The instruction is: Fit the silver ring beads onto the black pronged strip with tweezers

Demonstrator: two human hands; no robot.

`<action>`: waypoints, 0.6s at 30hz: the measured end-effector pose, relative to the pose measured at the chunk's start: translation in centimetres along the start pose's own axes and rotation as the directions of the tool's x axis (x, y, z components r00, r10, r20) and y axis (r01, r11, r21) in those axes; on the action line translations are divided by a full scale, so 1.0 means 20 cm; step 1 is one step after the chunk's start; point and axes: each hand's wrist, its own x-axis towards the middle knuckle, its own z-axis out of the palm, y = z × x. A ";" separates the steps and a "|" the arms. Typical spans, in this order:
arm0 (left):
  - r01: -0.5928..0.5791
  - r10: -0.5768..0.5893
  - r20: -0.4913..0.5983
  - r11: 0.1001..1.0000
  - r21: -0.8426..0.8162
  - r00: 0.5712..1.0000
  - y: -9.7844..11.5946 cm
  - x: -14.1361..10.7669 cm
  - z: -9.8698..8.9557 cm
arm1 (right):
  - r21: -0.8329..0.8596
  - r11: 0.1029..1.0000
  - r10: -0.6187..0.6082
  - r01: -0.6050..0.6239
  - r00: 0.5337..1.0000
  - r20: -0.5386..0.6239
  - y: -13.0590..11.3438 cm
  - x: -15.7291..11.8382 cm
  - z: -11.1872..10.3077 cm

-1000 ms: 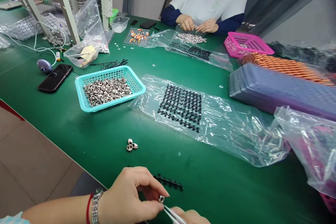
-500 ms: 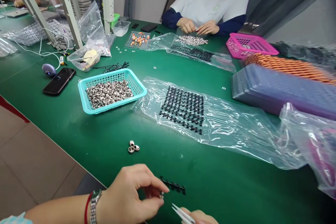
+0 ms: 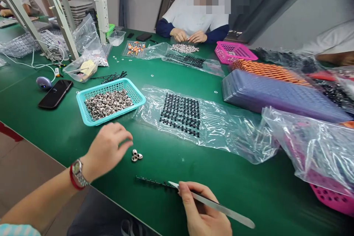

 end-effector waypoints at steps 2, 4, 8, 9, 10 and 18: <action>-0.003 0.009 0.133 0.999 -0.043 0.991 0.07 -0.08 0.07 | -0.026 0.999 -0.042 0.043 0.999 0.023 0.03 0.02 0.00; 0.036 -0.020 0.227 0.997 -0.067 0.974 0.09 -0.12 0.12 | -0.052 0.994 -0.096 0.100 0.993 0.070 0.07 0.04 -0.01; 0.062 -0.038 0.251 0.994 -0.090 0.967 0.08 -0.14 0.14 | -0.082 0.985 -0.140 0.150 0.984 0.111 0.12 0.06 -0.03; 0.061 -0.037 0.242 0.994 -0.092 0.969 0.09 -0.15 0.14 | -0.083 0.985 -0.142 0.151 0.984 0.112 0.12 0.06 -0.03; 0.061 -0.038 0.227 0.993 -0.098 0.973 0.09 -0.15 0.14 | -0.086 0.985 -0.141 0.151 0.984 0.108 0.13 0.05 -0.03; -0.148 0.184 0.084 0.934 -0.326 0.979 0.30 -0.29 0.18 | -0.108 0.991 -0.073 0.082 0.993 0.093 0.12 0.04 -0.02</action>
